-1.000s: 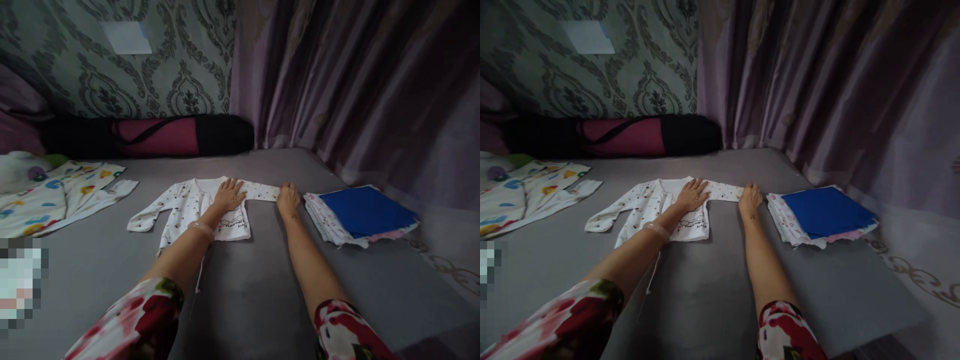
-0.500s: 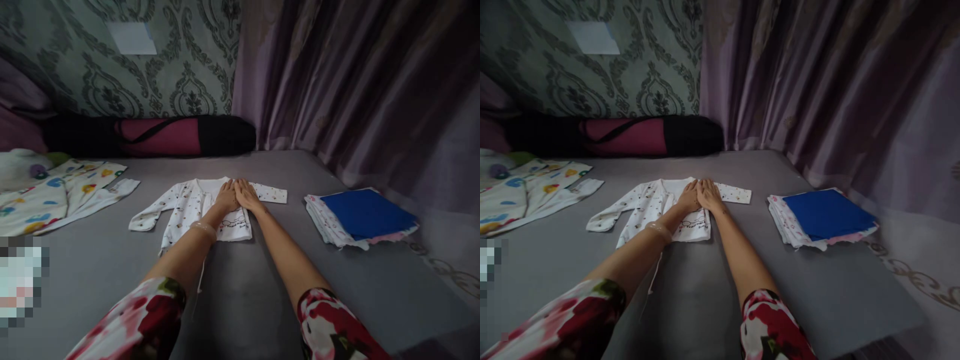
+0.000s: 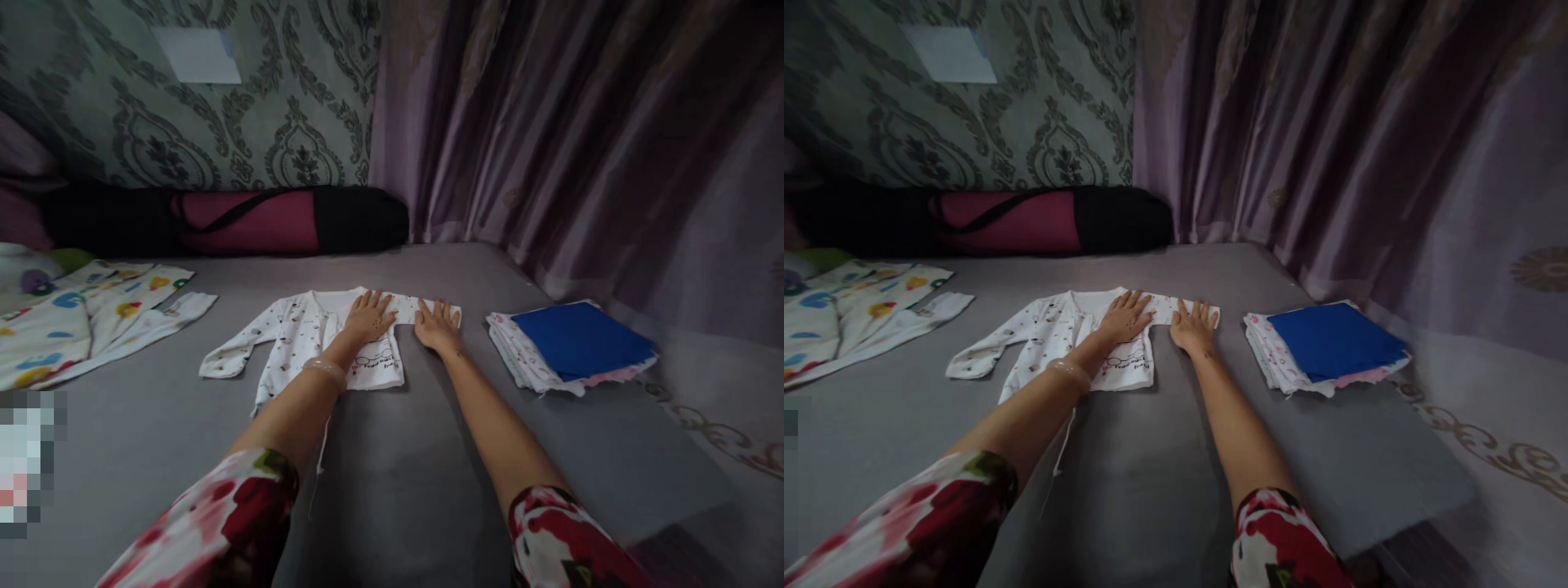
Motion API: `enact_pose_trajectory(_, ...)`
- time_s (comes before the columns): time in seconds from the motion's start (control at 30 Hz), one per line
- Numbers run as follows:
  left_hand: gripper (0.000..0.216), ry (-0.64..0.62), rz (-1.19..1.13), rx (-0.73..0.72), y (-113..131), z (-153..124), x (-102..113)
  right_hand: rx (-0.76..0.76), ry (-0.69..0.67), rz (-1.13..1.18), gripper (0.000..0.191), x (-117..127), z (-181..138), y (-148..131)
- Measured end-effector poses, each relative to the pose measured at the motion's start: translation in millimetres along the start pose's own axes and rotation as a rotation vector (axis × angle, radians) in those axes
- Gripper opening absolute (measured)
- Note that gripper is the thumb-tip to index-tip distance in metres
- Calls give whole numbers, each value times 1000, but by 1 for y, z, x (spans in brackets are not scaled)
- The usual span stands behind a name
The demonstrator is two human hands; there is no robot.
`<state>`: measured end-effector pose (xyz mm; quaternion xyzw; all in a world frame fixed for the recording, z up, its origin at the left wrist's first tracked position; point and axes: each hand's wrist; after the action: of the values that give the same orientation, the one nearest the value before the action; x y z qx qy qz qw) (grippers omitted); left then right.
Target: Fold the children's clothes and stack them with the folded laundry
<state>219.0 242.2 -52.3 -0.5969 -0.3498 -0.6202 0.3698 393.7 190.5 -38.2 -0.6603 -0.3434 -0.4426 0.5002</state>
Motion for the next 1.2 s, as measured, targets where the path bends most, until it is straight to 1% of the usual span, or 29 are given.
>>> enact_pose_trajectory(0.1,62,1,-8,-2,0,-1,0,-32,56,-16,54,3,-1,14)
enact_pose_trajectory(0.23,61,-34,-30,-2,1,1,5,-7,164,-41,55,-1,-4,20)
enact_pose_trajectory(0.37,65,-115,-144,-12,-2,3,20,87,330,-71,56,-4,-5,21)
enact_pose_trajectory(0.43,65,-111,-241,13,-11,-1,30,144,330,-81,56,-4,-3,23)
enact_pose_trajectory(0.5,60,-43,-339,37,-27,-13,41,171,252,-82,56,-5,1,26)
enact_pose_trajectory(0.57,52,50,-415,86,-51,-34,51,176,189,-82,56,-6,4,28)
enact_pose_trajectory(0.6,49,94,-441,139,-66,-48,56,175,179,-79,56,-7,6,29)
enact_pose_trajectory(0.67,43,170,-456,328,-98,-79,63,173,188,-61,55,-7,8,31)
enact_pose_trajectory(0.73,39,201,-437,555,-132,-113,68,165,215,-25,54,-6,9,31)
enact_pose_trajectory(0.77,38,186,-421,673,-148,-129,70,158,229,-5,54,-5,9,30)
enact_pose_trajectory(0.8,38,130,-403,780,-162,-144,71,153,241,15,55,-3,10,29)
enact_pose_trajectory(0.83,38,72,-387,845,-175,-157,72,151,249,31,55,-1,10,28)
enact_pose_trajectory(0.9,35,-19,-389,922,-193,-179,72,165,255,50,54,3,11,21)
enact_pose_trajectory(0.97,30,-108,-419,939,-203,-193,72,212,256,58,52,6,11,11)
enact_pose_trajectory(1.03,30,-188,-457,934,-206,-200,72,289,242,69,49,8,11,-5)
enact_pose_trajectory(1.1,31,-234,-480,924,-204,-201,72,380,207,81,47,8,11,-25)
enact_pose_trajectory(1.2,31,-279,-454,921,-198,-196,71,498,147,99,44,6,11,-60)
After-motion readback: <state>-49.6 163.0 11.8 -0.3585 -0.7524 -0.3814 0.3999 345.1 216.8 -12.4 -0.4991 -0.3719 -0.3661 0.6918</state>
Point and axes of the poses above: each hand's wrist, its own z-axis towards the middle knuckle, its own x-axis out of the back of the hand, y = z × x, and after that the axes turned 9 degrees about z, right-handed
